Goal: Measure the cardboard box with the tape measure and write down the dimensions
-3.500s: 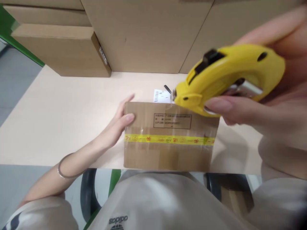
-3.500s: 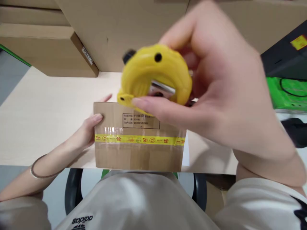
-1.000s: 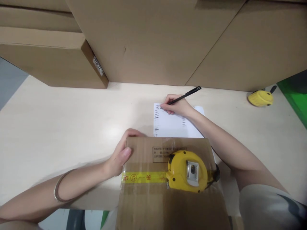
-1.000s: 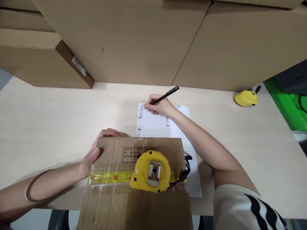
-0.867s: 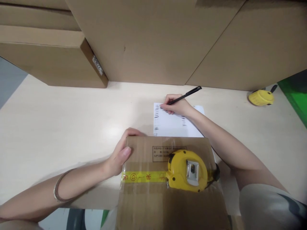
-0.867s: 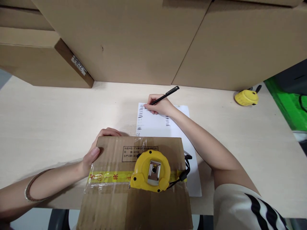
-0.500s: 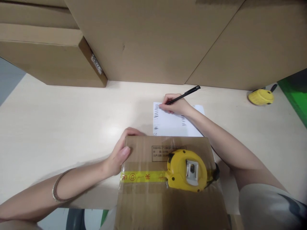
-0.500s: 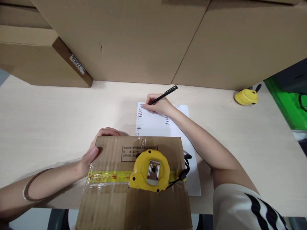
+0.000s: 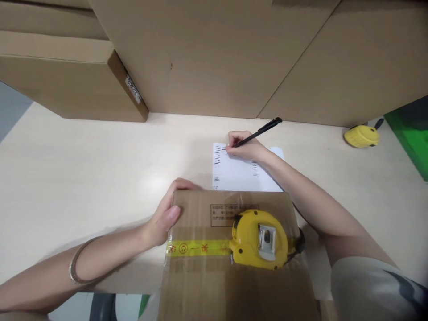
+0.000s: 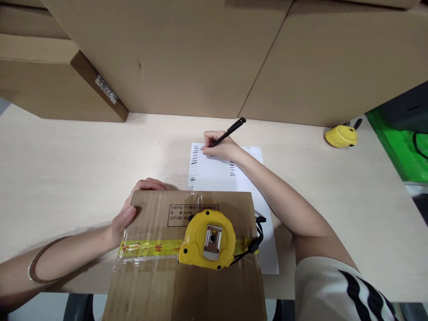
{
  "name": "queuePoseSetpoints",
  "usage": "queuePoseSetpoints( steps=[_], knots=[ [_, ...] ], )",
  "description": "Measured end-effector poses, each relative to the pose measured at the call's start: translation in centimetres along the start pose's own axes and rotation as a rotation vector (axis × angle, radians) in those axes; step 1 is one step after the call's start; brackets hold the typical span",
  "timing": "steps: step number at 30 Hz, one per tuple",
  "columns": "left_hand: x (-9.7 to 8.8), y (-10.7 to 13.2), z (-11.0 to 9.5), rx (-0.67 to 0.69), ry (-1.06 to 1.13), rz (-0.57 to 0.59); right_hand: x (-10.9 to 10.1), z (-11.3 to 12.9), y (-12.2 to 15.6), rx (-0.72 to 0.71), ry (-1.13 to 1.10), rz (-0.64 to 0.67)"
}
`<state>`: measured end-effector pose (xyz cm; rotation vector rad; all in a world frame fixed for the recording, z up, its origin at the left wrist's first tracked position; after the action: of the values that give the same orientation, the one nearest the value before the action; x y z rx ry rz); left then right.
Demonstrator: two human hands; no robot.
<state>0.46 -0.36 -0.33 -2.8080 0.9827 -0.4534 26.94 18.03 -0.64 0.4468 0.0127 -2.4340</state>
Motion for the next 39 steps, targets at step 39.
queuePoseSetpoints(
  steps=[39],
  knots=[
    [-0.01, 0.14, 0.13, -0.011, 0.008, -0.001, 0.26, 0.66, 0.30, 0.048, 0.037, -0.007]
  ],
)
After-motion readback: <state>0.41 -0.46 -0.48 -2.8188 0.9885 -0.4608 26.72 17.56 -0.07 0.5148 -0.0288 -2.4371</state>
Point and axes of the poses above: each hand's wrist, its own y-axis away from the middle knuckle, its own x-axis out of the palm, z = x × y, the point moved 1 cm from there along -y, towards the middle knuckle, and after that the axes turned 14 degrees about z, right-handed, at the moved point
